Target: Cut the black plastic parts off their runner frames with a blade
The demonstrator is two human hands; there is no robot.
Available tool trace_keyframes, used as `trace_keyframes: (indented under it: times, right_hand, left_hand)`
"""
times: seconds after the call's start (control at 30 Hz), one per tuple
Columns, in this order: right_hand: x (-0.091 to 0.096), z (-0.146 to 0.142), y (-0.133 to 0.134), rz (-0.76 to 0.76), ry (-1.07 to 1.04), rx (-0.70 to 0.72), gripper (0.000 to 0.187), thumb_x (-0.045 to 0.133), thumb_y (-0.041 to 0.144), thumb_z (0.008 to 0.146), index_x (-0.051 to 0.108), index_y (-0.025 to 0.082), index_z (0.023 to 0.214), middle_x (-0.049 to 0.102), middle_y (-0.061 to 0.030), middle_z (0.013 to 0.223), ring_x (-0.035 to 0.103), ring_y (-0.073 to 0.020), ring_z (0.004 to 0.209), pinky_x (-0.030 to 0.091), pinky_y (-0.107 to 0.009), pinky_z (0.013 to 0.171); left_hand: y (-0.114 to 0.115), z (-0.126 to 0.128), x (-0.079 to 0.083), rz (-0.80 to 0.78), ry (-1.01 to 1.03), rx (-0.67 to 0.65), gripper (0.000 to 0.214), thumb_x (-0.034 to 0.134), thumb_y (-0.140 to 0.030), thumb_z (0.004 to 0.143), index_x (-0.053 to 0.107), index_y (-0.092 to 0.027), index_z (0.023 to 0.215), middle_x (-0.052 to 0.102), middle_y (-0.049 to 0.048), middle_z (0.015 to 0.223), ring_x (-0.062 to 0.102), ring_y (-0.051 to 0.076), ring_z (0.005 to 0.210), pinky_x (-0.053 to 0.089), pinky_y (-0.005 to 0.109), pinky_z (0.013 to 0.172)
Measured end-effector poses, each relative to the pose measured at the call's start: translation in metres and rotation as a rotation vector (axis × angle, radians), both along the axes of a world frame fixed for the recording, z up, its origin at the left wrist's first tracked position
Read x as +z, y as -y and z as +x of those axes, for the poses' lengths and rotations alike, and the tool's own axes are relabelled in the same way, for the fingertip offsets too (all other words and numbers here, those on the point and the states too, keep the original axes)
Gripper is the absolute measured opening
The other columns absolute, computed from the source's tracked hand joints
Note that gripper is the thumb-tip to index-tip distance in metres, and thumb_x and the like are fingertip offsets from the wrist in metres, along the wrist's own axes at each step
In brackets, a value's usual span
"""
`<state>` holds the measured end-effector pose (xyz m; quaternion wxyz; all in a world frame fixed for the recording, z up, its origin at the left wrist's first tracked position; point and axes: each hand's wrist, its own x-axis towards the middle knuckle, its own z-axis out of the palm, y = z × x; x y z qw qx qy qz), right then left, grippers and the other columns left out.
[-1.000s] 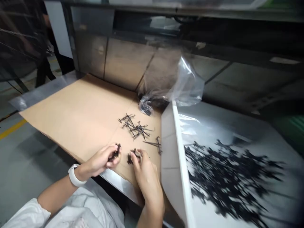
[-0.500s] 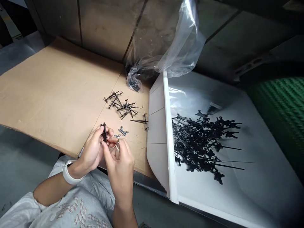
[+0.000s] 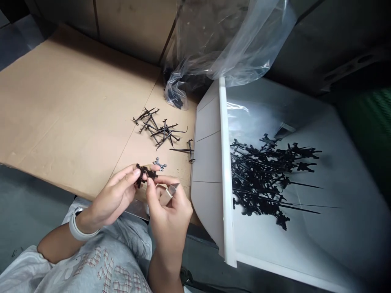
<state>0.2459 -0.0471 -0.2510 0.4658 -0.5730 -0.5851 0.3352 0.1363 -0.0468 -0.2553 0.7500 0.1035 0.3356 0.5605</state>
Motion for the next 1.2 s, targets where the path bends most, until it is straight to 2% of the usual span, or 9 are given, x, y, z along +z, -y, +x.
trace_keyframes:
  times: [0.1, 0.17, 0.27, 0.33, 0.43, 0.57, 0.7, 0.93, 1.2]
  right_hand:
    - [-0.002, 0.001, -0.001, -0.022, -0.003, 0.027, 0.008, 0.064, 0.024, 0.088, 0.06, 0.022, 0.083, 0.065, 0.0034, 0.07, 0.059, -0.009, 0.056, 0.048, -0.019, 0.051]
    - [0.001, 0.007, 0.0, -0.042, -0.003, 0.113, 0.004, 0.06, 0.027, 0.092, 0.061, 0.023, 0.092, 0.069, 0.0008, 0.084, 0.067, -0.0111, 0.074, 0.054, -0.02, 0.063]
    - [0.008, 0.019, 0.001, -0.045, 0.031, 0.265, 0.022, 0.043, 0.027, 0.101, 0.061, 0.027, 0.115, 0.067, -0.0021, 0.106, 0.066, -0.0126, 0.102, 0.055, -0.025, 0.087]
    - [0.012, 0.026, 0.001, -0.019, 0.092, 0.344, 0.032, 0.037, 0.024, 0.103, 0.058, 0.028, 0.126, 0.064, -0.0035, 0.115, 0.063, -0.0124, 0.109, 0.053, -0.026, 0.093]
    - [0.009, 0.029, 0.0, 0.047, 0.159, 0.398, 0.036, 0.043, 0.019, 0.101, 0.054, 0.029, 0.134, 0.066, -0.0035, 0.112, 0.065, -0.0123, 0.104, 0.055, -0.025, 0.088]
    - [-0.004, 0.025, -0.003, 0.204, 0.01, 0.286, 0.052, 0.054, 0.008, 0.094, 0.048, 0.036, 0.136, 0.067, -0.0006, 0.104, 0.068, -0.0139, 0.094, 0.058, -0.029, 0.08]
    - [-0.011, 0.025, -0.007, 0.33, -0.018, 0.378, 0.052, 0.051, -0.001, 0.09, 0.055, 0.033, 0.129, 0.066, -0.0025, 0.1, 0.066, -0.0154, 0.092, 0.058, -0.032, 0.076]
    - [-0.016, 0.029, -0.009, 0.429, 0.101, 0.414, 0.055, 0.068, 0.017, 0.088, 0.05, 0.034, 0.137, 0.06, -0.0037, 0.094, 0.057, -0.0154, 0.078, 0.052, -0.03, 0.062]
    - [-0.02, 0.029, -0.009, 0.485, 0.106, 0.378, 0.041, 0.064, 0.031, 0.092, 0.053, 0.035, 0.132, 0.061, -0.0021, 0.086, 0.056, -0.0153, 0.07, 0.047, -0.029, 0.058]
  left_hand:
    - [0.001, 0.002, 0.0, -0.023, -0.011, -0.017, 0.023, 0.08, -0.039, 0.077, 0.074, -0.017, 0.076, 0.07, 0.0025, 0.083, 0.064, 0.015, 0.083, 0.051, 0.023, 0.082]
    - [-0.001, 0.002, 0.0, -0.021, -0.02, 0.005, 0.023, 0.081, -0.04, 0.076, 0.076, -0.018, 0.078, 0.07, 0.0016, 0.082, 0.063, 0.014, 0.082, 0.05, 0.022, 0.078]
    - [-0.003, 0.001, 0.001, -0.029, -0.029, 0.048, 0.022, 0.083, -0.039, 0.074, 0.077, -0.018, 0.077, 0.07, 0.0005, 0.082, 0.06, 0.011, 0.079, 0.048, 0.018, 0.072]
    - [-0.004, 0.0, 0.003, -0.053, -0.034, 0.086, 0.022, 0.085, -0.038, 0.071, 0.078, -0.018, 0.079, 0.07, 0.0004, 0.083, 0.059, 0.01, 0.081, 0.047, 0.016, 0.071]
    - [-0.003, 0.0, 0.005, -0.066, -0.022, 0.133, 0.022, 0.086, -0.036, 0.07, 0.079, -0.018, 0.079, 0.069, 0.0008, 0.087, 0.058, 0.01, 0.081, 0.047, 0.016, 0.069]
    - [-0.001, 0.0, 0.004, -0.043, -0.022, 0.127, 0.019, 0.083, -0.034, 0.074, 0.078, -0.016, 0.077, 0.066, 0.0006, 0.081, 0.055, 0.009, 0.076, 0.046, 0.017, 0.07]
    - [0.002, 0.002, 0.005, -0.036, -0.044, 0.098, 0.023, 0.081, -0.038, 0.076, 0.076, -0.016, 0.076, 0.062, 0.0004, 0.074, 0.053, 0.011, 0.073, 0.046, 0.019, 0.069]
    - [0.008, 0.006, 0.011, -0.029, -0.127, 0.075, 0.029, 0.077, -0.042, 0.079, 0.068, -0.017, 0.066, 0.056, -0.001, 0.068, 0.051, 0.011, 0.068, 0.042, 0.021, 0.064]
    - [0.016, 0.004, 0.007, 0.199, -0.363, 0.052, 0.038, 0.061, -0.042, 0.092, 0.057, -0.018, 0.063, 0.047, -0.0003, 0.069, 0.043, 0.013, 0.064, 0.036, 0.026, 0.059]
